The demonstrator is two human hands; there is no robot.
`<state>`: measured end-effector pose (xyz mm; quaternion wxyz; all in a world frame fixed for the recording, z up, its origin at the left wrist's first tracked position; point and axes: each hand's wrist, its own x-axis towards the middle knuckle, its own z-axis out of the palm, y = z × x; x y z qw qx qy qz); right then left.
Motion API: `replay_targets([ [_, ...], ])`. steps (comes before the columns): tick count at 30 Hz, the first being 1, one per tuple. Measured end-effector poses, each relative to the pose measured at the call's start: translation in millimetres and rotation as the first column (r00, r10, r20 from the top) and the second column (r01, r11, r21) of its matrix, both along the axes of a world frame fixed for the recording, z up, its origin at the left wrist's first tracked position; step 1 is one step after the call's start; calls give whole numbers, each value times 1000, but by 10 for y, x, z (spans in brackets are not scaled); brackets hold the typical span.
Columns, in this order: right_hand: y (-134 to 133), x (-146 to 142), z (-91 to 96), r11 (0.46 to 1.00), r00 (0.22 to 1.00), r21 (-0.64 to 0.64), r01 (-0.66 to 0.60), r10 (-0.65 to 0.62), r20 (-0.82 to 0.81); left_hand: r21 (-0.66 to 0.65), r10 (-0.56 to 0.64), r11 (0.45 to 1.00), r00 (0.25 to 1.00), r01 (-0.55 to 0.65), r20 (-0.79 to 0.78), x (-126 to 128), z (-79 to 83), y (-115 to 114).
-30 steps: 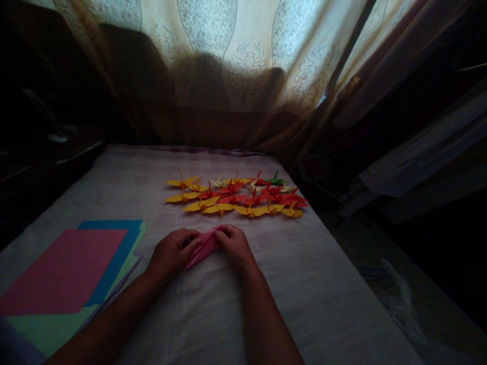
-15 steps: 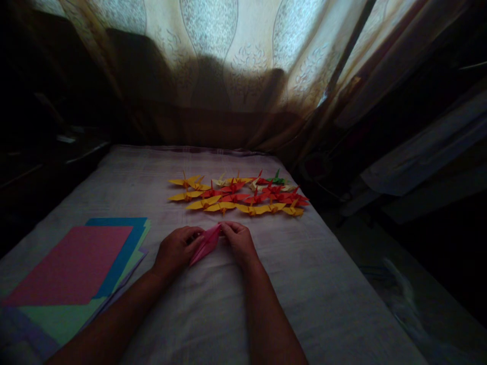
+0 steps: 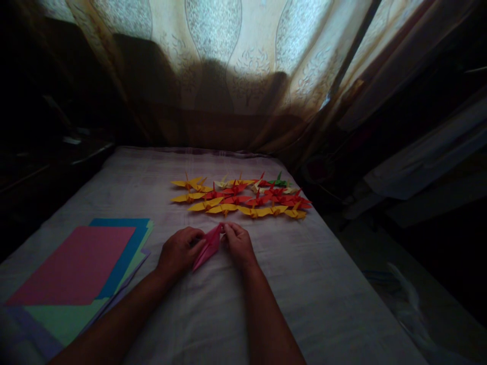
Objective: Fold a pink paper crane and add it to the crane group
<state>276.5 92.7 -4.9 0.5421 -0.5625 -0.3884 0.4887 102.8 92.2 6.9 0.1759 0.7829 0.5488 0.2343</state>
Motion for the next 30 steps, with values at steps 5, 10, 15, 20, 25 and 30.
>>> replay_targets([
  [5, -3, 16, -12, 1000, 1000, 5, -16, 16, -1, -3, 5, 1000, 1000, -5, -20, 9, 22, -4],
  [10, 11, -40, -28, 999, 1000, 33, 8, -9, 13, 3, -5, 1000, 1000, 5, 15, 14, 7, 3],
  [15, 17, -53, -27, 999, 999, 47, 27, -28, 23, -4, -24, 1000, 996, 25, 89, 16, -2, 34],
  [20, 29, -63, -42, 997, 998, 60, 43, -45, 33, -34, -16, 999, 994, 20, 107, 47, 10, 62],
  [25, 34, -83, -80, 994, 996, 84, 63, -68, 62, -58, -10, 998, 994, 16, 113, 80, 17, 62],
  [30, 13, -114, -86, 991, 991, 106, 86, -95, 92, -74, -12, 997, 991, 22, 133, 83, 16, 70],
])
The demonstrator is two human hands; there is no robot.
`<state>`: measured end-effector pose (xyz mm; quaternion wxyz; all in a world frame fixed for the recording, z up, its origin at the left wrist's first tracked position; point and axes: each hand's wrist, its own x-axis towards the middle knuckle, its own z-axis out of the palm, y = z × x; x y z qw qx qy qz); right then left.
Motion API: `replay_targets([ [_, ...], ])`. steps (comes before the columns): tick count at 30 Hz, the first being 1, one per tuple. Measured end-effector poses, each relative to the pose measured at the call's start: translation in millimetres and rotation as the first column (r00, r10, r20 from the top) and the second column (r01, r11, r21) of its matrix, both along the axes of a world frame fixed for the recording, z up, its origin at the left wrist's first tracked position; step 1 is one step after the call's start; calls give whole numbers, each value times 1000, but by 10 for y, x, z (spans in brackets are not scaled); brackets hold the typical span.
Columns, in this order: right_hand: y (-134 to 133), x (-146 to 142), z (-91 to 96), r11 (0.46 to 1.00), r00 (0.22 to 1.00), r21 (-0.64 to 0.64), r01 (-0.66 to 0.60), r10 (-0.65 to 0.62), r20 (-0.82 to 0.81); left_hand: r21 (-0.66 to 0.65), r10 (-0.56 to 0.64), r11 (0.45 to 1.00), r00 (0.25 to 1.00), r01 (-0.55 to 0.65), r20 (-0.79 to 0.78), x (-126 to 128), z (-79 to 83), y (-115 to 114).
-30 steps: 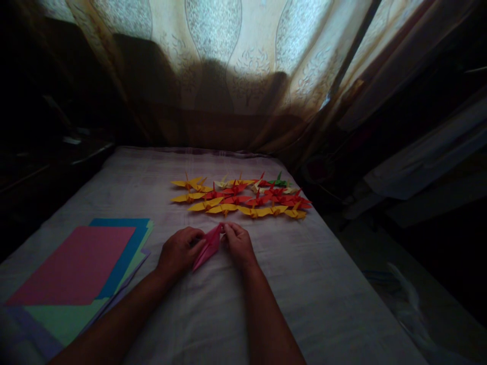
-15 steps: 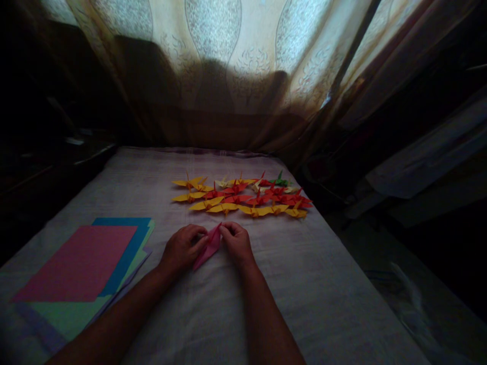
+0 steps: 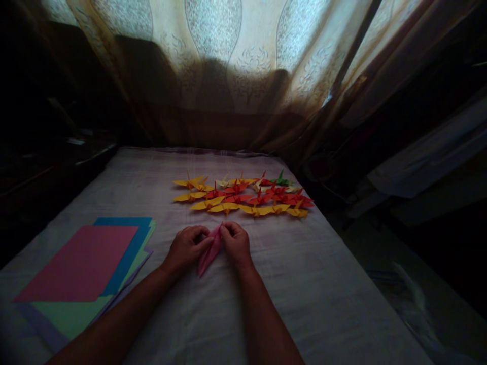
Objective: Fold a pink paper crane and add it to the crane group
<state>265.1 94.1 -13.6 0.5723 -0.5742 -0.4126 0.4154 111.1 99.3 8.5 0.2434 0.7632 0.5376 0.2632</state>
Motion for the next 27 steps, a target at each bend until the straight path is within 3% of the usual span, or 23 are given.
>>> replay_targets([
  [9, -11, -24, 13, 1000, 1000, 13, -4, 4, 28, -15, -2, 1000, 1000, 2, -4, 14, -23, -15],
  [23, -39, 39, 91, 989, 989, -7, -145, 145, 5, -30, -15, 999, 1000, 14, -17, 19, -12, 0],
  [27, -31, 25, 74, 995, 994, 12, -100, 99, 44, -39, -32, 999, 999, 31, -23, 11, 7, 2],
])
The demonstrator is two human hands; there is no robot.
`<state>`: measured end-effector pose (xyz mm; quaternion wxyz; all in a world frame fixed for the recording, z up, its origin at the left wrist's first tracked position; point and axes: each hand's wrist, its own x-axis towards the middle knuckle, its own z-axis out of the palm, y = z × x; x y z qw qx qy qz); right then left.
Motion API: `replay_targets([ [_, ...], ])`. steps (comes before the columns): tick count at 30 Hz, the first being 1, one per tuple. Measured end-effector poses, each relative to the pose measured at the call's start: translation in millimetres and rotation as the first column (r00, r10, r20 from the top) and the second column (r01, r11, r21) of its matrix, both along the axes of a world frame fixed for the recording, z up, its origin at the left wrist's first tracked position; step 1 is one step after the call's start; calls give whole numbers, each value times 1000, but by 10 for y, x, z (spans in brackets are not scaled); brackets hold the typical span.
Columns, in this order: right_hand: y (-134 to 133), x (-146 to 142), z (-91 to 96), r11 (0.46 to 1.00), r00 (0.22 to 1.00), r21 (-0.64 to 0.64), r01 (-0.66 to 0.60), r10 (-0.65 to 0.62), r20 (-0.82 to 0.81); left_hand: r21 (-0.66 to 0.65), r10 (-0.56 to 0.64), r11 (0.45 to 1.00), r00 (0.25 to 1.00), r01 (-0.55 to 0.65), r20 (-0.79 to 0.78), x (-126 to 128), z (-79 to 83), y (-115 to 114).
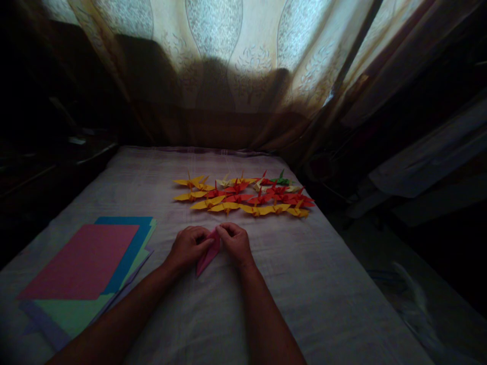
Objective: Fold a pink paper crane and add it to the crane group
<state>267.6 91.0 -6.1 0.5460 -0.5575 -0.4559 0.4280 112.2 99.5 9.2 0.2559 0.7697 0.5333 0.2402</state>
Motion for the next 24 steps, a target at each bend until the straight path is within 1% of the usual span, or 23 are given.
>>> replay_targets([
  [10, -26, -27, -6, 995, 990, 47, 90, -95, 104, -30, -40, 999, 999, 41, 16, -34, -3, 1],
  [15, -10, -2, -65, 985, 971, 85, 151, -164, 175, -77, -79, 993, 994, 85, 69, -184, -25, 55],
  [17, -1, -2, -91, 983, 963, 95, 160, -176, 205, -58, -78, 995, 994, 82, 71, -264, -43, 31],
  [18, 4, -3, -102, 983, 959, 96, 159, -177, 222, -9, -79, 997, 995, 79, 53, -303, -53, -1],
  [19, 9, -5, -110, 983, 955, 95, 158, -177, 240, 60, -104, 993, 995, 103, 14, -340, -61, -46],
  [21, 18, -10, -117, 984, 944, 92, 154, -174, 282, 199, -162, 963, 981, 180, -104, -405, -72, -168],
  [23, 25, -14, -114, 985, 930, 90, 149, -170, 325, 222, -260, 922, 932, 318, -253, -457, -81, -306],
  [24, 27, -16, -111, 985, 923, 89, 145, -167, 347, 195, -319, 900, 893, 390, -317, -478, -87, -370],
])
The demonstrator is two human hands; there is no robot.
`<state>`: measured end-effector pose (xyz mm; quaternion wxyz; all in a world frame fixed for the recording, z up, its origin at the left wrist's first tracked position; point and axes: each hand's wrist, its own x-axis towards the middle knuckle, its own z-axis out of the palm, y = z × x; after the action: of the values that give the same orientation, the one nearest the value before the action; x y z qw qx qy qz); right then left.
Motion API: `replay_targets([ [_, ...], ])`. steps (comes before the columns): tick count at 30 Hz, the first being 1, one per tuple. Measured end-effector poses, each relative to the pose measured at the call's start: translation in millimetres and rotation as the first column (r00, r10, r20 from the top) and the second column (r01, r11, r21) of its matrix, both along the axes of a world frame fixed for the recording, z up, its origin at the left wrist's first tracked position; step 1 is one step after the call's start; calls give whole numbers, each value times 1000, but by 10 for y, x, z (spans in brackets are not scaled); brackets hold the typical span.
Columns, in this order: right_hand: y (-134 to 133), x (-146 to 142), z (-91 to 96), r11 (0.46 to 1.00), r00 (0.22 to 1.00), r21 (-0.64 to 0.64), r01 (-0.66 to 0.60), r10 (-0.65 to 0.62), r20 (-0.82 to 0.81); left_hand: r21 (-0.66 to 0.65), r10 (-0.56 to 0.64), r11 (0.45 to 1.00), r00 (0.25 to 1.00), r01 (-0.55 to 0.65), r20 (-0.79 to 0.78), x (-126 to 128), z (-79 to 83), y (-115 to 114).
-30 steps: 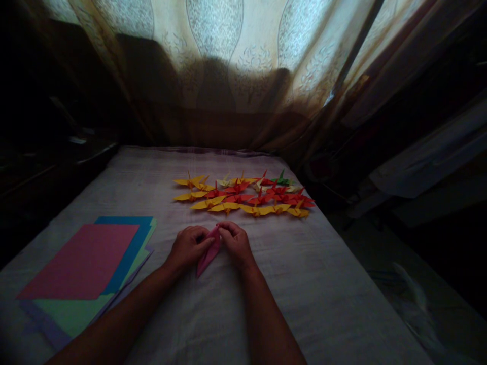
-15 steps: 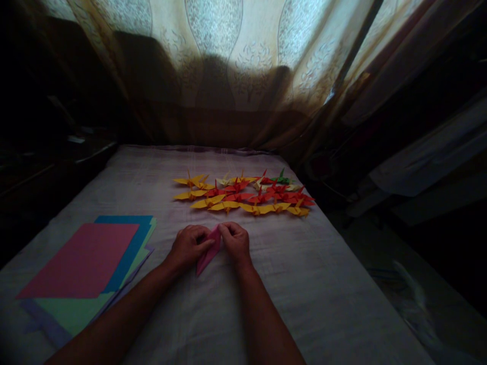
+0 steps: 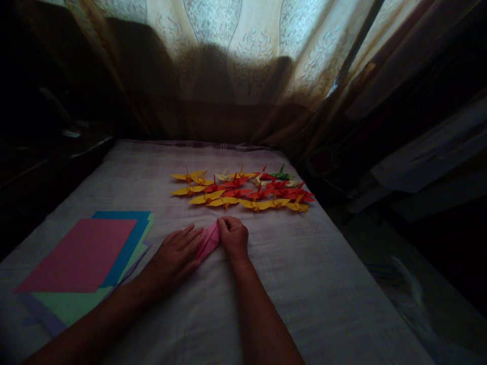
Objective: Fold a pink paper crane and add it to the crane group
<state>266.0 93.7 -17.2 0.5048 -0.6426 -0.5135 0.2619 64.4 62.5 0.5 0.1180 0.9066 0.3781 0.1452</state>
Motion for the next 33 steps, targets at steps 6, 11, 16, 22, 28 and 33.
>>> replay_targets([
  [6, 9, -18, 0, 1000, 993, -20, 3, 0, 119, -49, -133, 991, 975, 126, -176, -69, -90, -201],
  [11, 35, -32, -30, 998, 978, -66, 15, -1, 211, -19, -90, 996, 981, 88, -170, -62, -137, -217],
  [16, 55, -61, -30, 993, 950, -110, 35, 2, 313, -42, -69, 997, 987, 63, -146, -54, -139, -229],
  [22, 59, -72, -2, 989, 910, -141, 46, 16, 414, -33, -72, 997, 985, 68, -156, -51, -155, -235],
  [28, 85, -20, 66, 981, 884, -191, 19, 73, 463, -47, -90, 996, 972, 82, -215, -47, -120, -238],
  [33, 78, -21, 86, 980, 863, -194, 43, 61, 501, -36, -133, 991, 966, 128, -223, -54, -118, -237],
])
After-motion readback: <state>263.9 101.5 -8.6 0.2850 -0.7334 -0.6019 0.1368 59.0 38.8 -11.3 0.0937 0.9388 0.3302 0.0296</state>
